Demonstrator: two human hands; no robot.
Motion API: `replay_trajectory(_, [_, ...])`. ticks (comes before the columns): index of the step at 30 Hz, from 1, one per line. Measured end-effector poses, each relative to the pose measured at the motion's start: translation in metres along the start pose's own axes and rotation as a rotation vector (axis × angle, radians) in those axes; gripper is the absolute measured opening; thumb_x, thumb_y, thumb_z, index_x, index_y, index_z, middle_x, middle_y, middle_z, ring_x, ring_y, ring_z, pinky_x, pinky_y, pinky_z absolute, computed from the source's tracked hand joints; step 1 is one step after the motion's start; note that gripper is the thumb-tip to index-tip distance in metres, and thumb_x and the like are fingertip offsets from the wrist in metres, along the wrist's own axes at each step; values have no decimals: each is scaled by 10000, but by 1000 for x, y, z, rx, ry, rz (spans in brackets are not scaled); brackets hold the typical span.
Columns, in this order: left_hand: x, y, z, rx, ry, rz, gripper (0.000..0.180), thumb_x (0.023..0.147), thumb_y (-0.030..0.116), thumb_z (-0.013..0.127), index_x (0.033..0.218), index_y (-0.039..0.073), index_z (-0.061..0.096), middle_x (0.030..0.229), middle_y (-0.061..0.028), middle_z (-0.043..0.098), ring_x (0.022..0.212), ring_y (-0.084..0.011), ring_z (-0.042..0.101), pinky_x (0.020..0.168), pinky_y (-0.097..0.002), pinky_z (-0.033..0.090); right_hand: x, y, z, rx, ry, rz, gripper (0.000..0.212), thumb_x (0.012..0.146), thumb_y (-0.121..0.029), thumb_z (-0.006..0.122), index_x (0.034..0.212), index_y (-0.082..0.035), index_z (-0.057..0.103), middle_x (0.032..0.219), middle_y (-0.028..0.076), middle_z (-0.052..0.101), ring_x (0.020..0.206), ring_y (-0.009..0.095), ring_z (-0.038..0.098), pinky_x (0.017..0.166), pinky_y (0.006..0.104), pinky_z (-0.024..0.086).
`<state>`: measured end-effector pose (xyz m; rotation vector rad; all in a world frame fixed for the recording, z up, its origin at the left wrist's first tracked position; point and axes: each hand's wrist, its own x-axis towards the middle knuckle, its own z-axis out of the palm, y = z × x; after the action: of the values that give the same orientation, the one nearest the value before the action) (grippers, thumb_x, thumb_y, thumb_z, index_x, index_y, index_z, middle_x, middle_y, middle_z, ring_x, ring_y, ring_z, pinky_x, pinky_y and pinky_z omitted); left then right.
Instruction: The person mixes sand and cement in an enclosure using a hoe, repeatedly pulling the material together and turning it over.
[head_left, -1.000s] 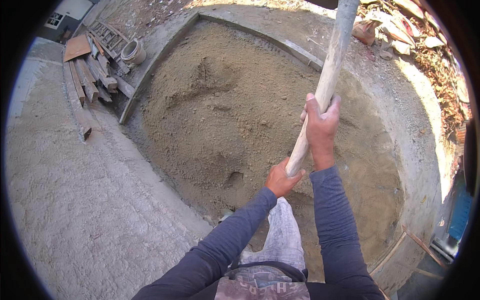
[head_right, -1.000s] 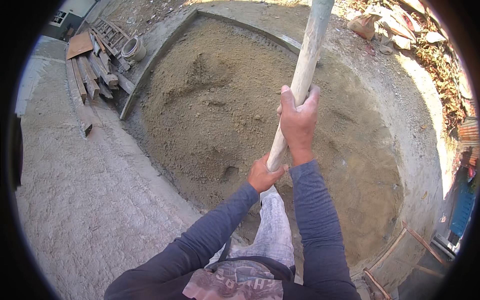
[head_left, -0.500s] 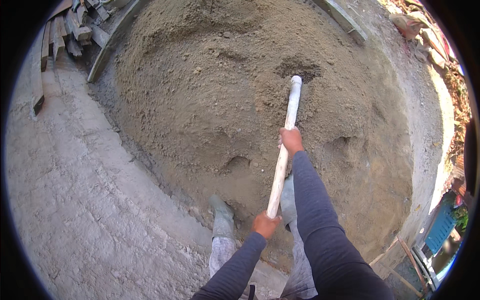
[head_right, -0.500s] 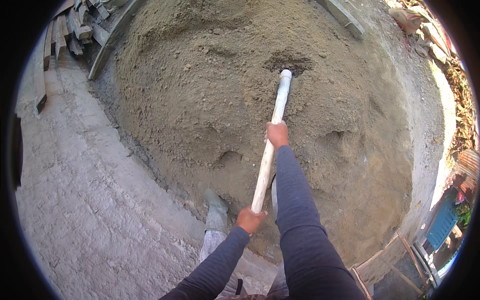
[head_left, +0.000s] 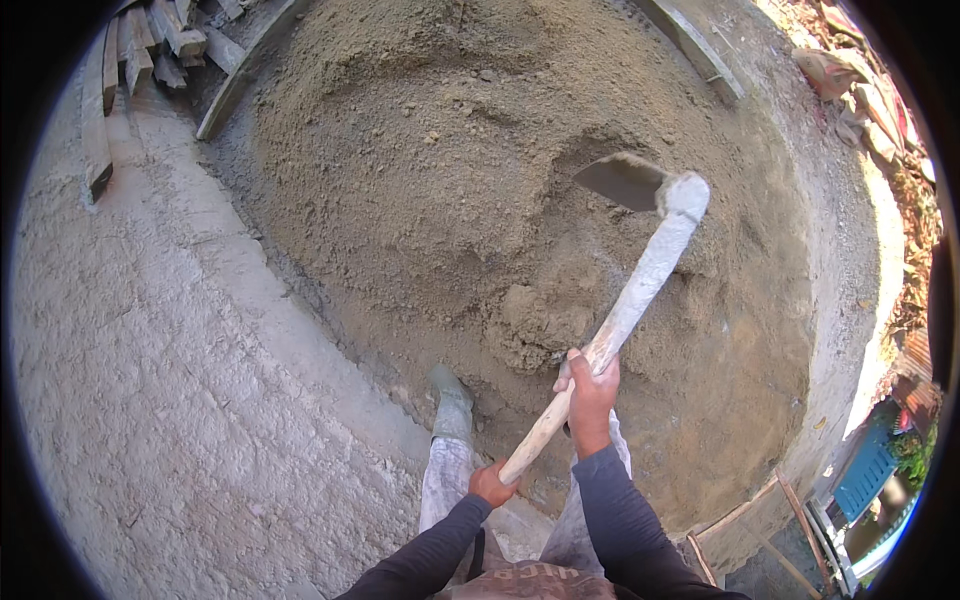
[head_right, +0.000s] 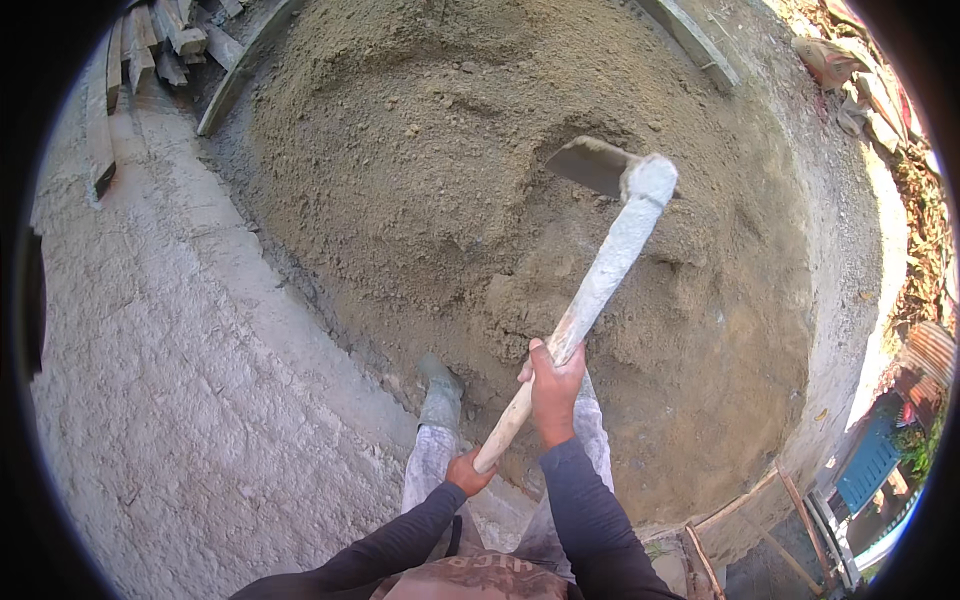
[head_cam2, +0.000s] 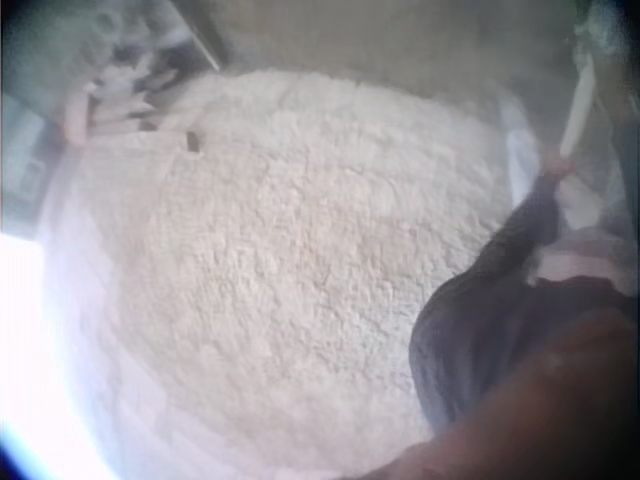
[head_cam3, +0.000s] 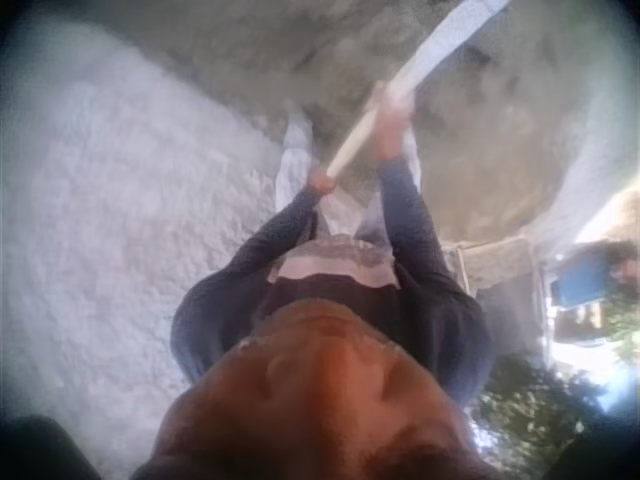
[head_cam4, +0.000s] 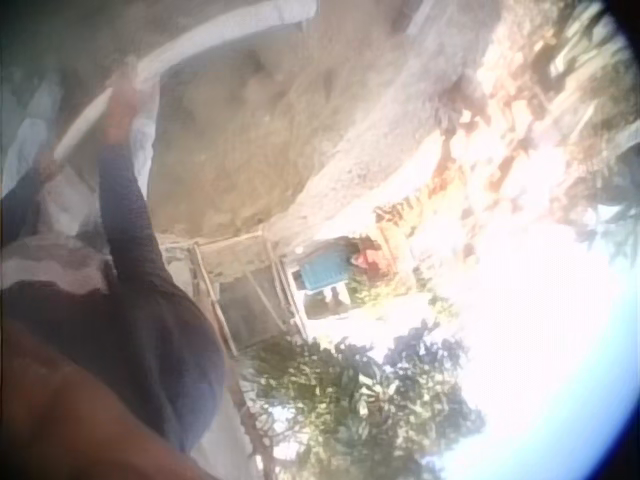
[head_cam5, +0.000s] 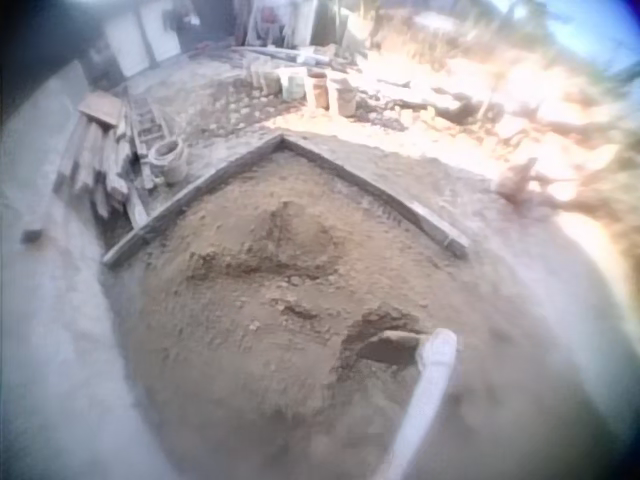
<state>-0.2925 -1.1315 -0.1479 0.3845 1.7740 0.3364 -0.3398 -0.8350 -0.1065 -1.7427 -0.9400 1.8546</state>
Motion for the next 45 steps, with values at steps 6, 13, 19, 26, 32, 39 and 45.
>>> replay_trajectory(6, [202,213,-157,-43,289,472,281,774,281,729,988,123,638,858,-178,691,838,-403,663,706,-488,521,138,-179,89,8,-217,-731,301,975,-117,560,1181,3,377,729,41,490,534,112,515,462,276,486])
replay_trajectory(13, [170,122,-102,-148,164,-1,417,820,325,704,1106,35,616,969,-271,677,950,-440,648,846,-490,512,297,65,95,-468,-84,84,252,907,-146,602,1040,36,489,720,86,563,517,175,569,451,337,510])
replay_trajectory(19, [47,47,-158,-15,78,-186,423,796,345,721,1062,29,631,932,-251,686,905,-438,658,803,-491,519,163,133,116,-213,-110,269,183,880,-81,584,1000,-15,461,689,59,530,498,165,539,427,336,481])
replay_trajectory(26, [-56,-109,-111,139,153,-94,297,786,348,702,947,107,639,821,-223,687,765,-441,664,706,-533,531,-26,146,97,35,-17,497,160,885,-59,564,980,-69,435,749,59,512,544,169,507,485,353,468])
replay_trajectory(32, [48,-34,-116,-99,277,297,243,751,252,753,898,128,604,794,-165,677,772,-387,664,659,-474,526,-38,-2,118,166,-221,-119,260,879,-9,563,1101,-30,429,815,80,522,569,162,533,563,334,505])
replay_trajectory(39, [225,165,-279,-151,431,588,285,769,218,725,1015,93,654,861,-204,693,838,-390,678,735,-457,541,133,-135,236,-31,-212,-791,290,944,-119,578,1128,1,389,741,55,496,537,126,519,458,289,493])
replay_trajectory(45, [189,36,-300,42,285,85,328,789,219,705,1080,74,658,978,-241,689,923,-403,669,833,-482,530,238,108,272,-243,-69,87,142,917,-115,559,887,-8,469,642,52,483,504,175,529,473,350,505])
